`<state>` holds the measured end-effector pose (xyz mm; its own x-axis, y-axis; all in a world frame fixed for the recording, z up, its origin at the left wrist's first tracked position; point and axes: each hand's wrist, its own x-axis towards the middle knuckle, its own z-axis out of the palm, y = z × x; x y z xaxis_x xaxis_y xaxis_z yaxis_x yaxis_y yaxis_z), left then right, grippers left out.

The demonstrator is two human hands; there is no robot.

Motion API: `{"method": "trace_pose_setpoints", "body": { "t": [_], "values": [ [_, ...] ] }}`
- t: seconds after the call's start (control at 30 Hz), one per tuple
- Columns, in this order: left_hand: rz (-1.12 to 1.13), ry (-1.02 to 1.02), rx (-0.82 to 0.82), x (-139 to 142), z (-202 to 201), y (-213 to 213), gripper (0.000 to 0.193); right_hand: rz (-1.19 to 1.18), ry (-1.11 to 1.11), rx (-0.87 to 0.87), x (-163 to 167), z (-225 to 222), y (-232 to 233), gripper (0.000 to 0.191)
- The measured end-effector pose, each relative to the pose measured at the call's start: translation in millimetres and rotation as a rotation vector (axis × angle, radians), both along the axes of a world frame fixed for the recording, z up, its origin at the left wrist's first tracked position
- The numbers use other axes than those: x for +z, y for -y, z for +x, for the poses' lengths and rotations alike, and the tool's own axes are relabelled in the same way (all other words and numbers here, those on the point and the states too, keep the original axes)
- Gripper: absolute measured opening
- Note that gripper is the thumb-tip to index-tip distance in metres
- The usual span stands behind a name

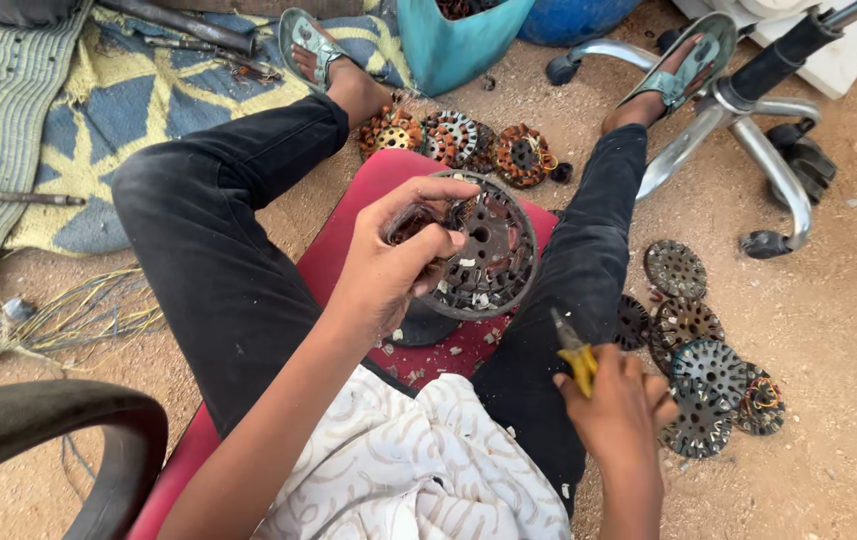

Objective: The person uses pliers to remove copper windings from a circular motor stator. They repeatedly pull and twist the wires, placing removed pieces into a nearby container. The work is performed while sitting on the ground with several similar stator parts nearby.

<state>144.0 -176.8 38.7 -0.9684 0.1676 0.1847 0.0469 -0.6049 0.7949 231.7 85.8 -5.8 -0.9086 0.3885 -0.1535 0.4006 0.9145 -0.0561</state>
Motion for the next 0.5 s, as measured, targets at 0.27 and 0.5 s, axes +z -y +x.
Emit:
{"method": "trace_pose_setpoints", "body": {
  "t": [0.27,0.5],
  "values": [
    [-0.014,0.098,-0.079,12,10,-17,0.042,-0.056,-0.323,0.114,-9,-8,-5,0.064],
    [-0.159,-0.391,-0.103,11,43,-50,0.043,-2.499,-0.578,-0.05,7,14,63,0.051]
  ]
}}
